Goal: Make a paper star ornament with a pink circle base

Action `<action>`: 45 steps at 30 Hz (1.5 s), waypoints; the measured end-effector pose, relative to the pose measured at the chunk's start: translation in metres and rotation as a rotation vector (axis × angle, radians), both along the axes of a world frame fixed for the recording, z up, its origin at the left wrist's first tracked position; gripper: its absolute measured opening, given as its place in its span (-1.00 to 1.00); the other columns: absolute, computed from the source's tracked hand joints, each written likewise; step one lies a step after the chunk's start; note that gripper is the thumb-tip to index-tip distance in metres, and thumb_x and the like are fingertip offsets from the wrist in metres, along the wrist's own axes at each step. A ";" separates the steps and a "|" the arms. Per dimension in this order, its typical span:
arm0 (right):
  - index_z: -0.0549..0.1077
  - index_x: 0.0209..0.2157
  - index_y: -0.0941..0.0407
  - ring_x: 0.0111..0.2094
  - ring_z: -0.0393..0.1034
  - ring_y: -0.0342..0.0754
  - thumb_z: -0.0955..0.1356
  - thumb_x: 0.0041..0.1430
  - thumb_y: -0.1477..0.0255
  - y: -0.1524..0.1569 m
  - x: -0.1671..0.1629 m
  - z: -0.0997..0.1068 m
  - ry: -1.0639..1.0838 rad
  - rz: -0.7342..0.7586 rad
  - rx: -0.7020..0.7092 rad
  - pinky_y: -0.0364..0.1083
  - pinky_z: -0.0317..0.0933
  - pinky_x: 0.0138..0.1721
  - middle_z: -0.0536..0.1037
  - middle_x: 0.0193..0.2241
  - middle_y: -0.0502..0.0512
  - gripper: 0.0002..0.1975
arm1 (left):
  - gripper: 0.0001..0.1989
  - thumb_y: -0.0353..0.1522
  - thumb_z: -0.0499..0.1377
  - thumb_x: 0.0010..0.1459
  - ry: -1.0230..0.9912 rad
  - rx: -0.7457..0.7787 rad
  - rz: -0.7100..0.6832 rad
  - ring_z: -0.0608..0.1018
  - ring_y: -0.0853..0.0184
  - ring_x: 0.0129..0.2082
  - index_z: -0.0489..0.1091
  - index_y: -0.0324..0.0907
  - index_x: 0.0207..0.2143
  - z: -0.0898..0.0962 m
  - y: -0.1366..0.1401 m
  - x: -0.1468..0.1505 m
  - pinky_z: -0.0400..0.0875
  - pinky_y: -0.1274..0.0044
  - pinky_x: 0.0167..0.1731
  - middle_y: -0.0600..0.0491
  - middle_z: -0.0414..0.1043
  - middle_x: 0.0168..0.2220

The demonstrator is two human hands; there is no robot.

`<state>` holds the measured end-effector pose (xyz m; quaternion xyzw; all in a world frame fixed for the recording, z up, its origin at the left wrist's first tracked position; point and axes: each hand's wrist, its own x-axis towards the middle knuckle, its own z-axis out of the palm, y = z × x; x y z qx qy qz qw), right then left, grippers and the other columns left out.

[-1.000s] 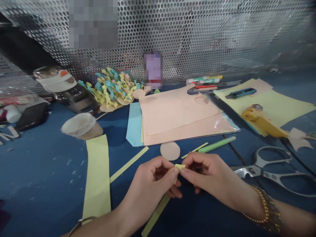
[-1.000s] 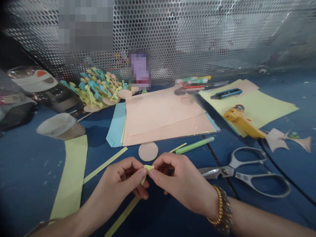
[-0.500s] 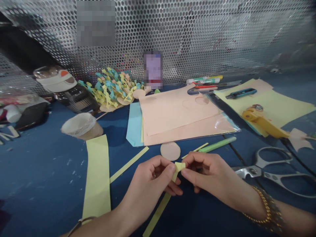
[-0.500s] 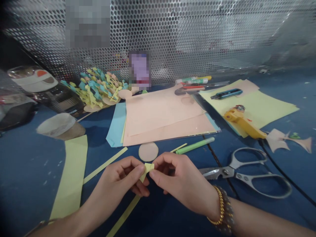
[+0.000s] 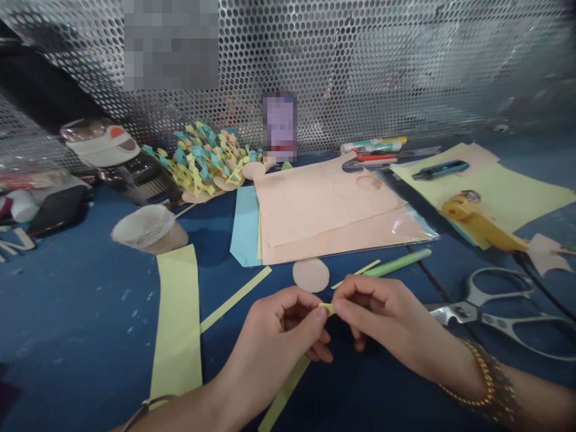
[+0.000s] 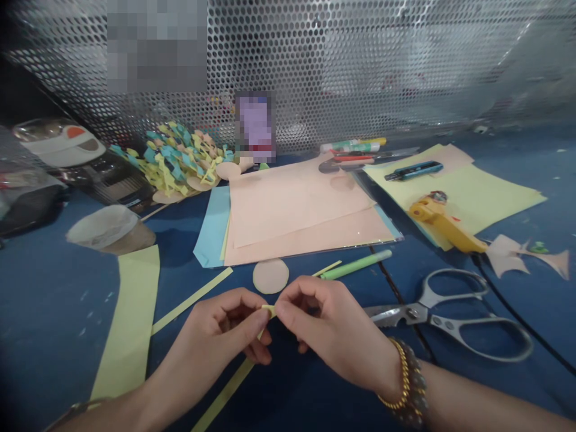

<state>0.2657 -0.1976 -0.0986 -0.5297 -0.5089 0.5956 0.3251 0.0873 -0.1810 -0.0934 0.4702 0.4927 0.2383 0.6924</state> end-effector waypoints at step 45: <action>0.47 -0.44 0.12 -0.59 0.33 -0.25 0.37 0.15 0.34 -0.002 -0.003 -0.002 -0.118 -0.035 0.113 -0.27 0.31 -0.58 0.44 -0.51 -0.05 -0.84 | -0.77 -0.25 0.17 0.16 0.007 0.051 -0.015 0.57 0.44 -0.57 0.39 -0.22 -0.45 0.001 -0.001 0.000 0.47 0.64 -0.51 0.13 0.44 -0.52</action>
